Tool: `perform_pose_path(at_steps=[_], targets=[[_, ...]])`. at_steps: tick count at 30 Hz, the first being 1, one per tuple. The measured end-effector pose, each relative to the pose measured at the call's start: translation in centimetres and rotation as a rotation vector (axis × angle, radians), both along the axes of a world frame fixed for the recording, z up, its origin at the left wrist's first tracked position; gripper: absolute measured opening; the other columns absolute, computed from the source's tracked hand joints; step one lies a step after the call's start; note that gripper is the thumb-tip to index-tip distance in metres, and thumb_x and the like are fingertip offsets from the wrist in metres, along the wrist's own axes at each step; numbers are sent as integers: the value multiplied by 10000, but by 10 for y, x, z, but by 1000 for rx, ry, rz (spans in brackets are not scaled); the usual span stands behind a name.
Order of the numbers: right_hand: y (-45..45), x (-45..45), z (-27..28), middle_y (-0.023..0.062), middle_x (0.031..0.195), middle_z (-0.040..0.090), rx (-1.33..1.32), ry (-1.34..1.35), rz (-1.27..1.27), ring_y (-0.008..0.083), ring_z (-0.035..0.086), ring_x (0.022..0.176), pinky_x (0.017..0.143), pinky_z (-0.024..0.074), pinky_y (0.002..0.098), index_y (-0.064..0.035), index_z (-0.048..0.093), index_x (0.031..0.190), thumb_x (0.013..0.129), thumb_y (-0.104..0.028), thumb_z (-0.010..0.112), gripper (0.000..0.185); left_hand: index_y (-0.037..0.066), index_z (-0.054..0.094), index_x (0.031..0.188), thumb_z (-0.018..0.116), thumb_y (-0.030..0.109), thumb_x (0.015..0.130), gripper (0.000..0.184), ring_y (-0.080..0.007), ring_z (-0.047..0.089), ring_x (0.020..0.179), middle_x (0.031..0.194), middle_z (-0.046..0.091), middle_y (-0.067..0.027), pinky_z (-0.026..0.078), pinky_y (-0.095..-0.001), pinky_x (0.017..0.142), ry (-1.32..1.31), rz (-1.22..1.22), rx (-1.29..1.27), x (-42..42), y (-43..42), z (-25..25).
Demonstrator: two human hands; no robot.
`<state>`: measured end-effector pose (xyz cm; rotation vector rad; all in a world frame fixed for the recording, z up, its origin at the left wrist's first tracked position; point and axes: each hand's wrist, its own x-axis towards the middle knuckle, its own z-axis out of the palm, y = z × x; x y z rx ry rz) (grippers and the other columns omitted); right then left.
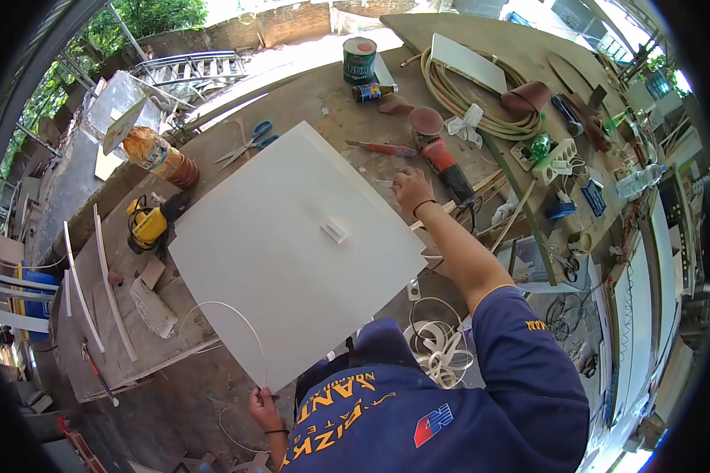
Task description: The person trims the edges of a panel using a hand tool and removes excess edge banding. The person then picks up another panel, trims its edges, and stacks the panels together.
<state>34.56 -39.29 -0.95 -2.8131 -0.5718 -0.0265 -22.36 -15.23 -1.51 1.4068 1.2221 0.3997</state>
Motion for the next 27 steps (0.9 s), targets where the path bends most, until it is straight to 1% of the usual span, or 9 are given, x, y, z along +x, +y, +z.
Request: perform_pose_path(at_steps=[5,9,11,14,17,20,22,24,27], targets=[[3,8,5,86,1114,627,23,86,-23,295,547,1122,899,442,488,-141,653,966,808,-191,640,166,-8,573,1049,603,197,938,235,-106,582,628,803,642,-58,474,-245,578,12,-32,203,-42,7,-6],[2,16,-1,111,983,668,40,231,-43,330,612,984,824,479,454,-111,641,948,787,-145,640,164,30,581,1094,613,283,911,314,-195,630,685,849,666,-105,518,-327,614,333,570,17,-93,17,-10],[-6,6,4,124,817,662,477,181,-21,288,648,850,732,500,383,-101,646,984,819,-100,589,175,12,536,1166,600,288,916,378,-241,592,824,973,619,-145,485,-351,722,558,675,-77,-140,34,-39],[-35,-25,23,82,806,653,828,175,-22,197,641,856,709,493,325,-69,637,1077,867,-70,534,233,-16,469,1273,580,294,924,480,-310,536,1033,1160,549,-204,435,-387,884,727,620,18,-187,58,-69],[-85,-65,41,35,845,644,1168,649,-314,113,601,823,701,478,271,-27,639,1115,902,-62,505,254,-43,401,1381,560,301,931,588,-379,479,1241,1347,479,-264,385,-423,1046,574,386,552,-146,89,-54],[-109,-124,50,11,886,654,1548,747,-553,89,576,782,696,462,228,9,655,1069,907,-61,514,226,-27,336,1432,549,290,947,617,-371,354,1351,1462,356,-250,295,-456,1109,399,-100,997,28,66,39],[-120,-153,35,17,895,661,1457,702,-495,65,585,760,699,456,190,-15,664,1089,907,-36,545,218,2,307,1460,569,207,937,620,-357,284,1400,1496,325,-217,203,-432,1153,217,-500,990,103,29,56],[-117,-179,39,10,891,654,1398,687,-479,61,566,747,689,454,193,-15,664,1090,903,-44,577,208,-7,363,1429,619,287,896,660,-352,254,1420,1501,329,-201,178,-473,1150,-5,-1080,1072,171,-10,70],[-122,-207,22,-16,868,627,1402,583,-407,58,547,745,661,443,200,-22,666,1069,881,-93,670,201,103,496,1371,572,338,896,536,-366,214,1433,1518,331,-138,109,-546,1146,102,-1542,1052,236,-68,64]])
